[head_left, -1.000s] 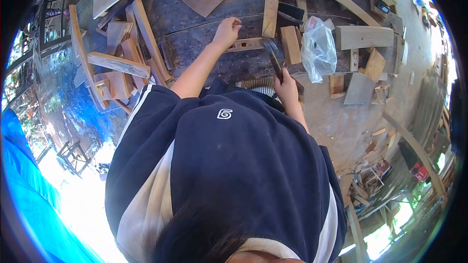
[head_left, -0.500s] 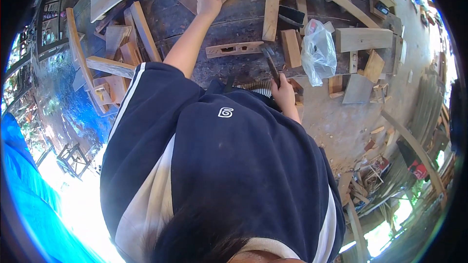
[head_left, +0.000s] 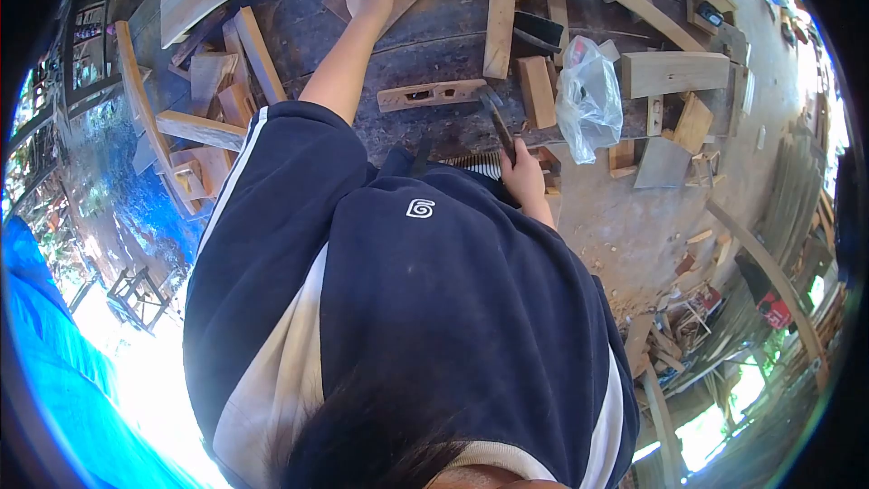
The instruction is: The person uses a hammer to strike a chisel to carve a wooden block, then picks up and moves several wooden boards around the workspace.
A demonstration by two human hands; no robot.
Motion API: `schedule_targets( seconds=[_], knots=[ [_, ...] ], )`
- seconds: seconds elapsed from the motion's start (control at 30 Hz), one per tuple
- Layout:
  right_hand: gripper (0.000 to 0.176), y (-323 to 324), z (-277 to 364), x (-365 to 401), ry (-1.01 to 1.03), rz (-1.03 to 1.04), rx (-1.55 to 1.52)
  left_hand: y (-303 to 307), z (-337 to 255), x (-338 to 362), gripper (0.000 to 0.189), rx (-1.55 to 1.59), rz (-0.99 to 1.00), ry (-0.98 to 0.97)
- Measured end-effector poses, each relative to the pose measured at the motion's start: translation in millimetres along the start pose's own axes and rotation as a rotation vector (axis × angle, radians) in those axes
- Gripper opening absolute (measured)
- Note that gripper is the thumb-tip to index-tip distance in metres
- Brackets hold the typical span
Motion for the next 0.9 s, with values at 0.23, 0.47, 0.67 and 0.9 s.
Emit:
schedule_targets(
  seconds=[0.23,0.47,0.67,0.9],
  knots=[
    [0.031,6.6,3.7,-1.5,0.006,0.004,-0.011,1.6,-8.0,12.6,0.020,-0.084,-0.010,-0.162],
    [0.037,2.7,-1.2,1.6,-0.003,0.000,-0.074,-7.3,-2.0,22.4,0.024,-0.195,0.064,-0.107],
    [0.038,-1.6,-9.1,5.1,-0.066,0.012,-0.025,-2.4,-10.7,32.9,0.023,-0.170,0.043,-0.083],
    [0.037,-7.4,-14.6,15.2,-0.079,0.036,-0.066,15.8,-29.4,115.5,0.021,0.450,-0.030,-0.257]
  ],
)
Point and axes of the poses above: each hand's wrist, its own x-axis away from the middle knuckle, its own y-axis out of the back of the hand, z = x × y, the point moved 5 cm from there along -x, towards the middle knuckle, and after that the axes turned 4 degrees about -x, right-handed, at the moved point
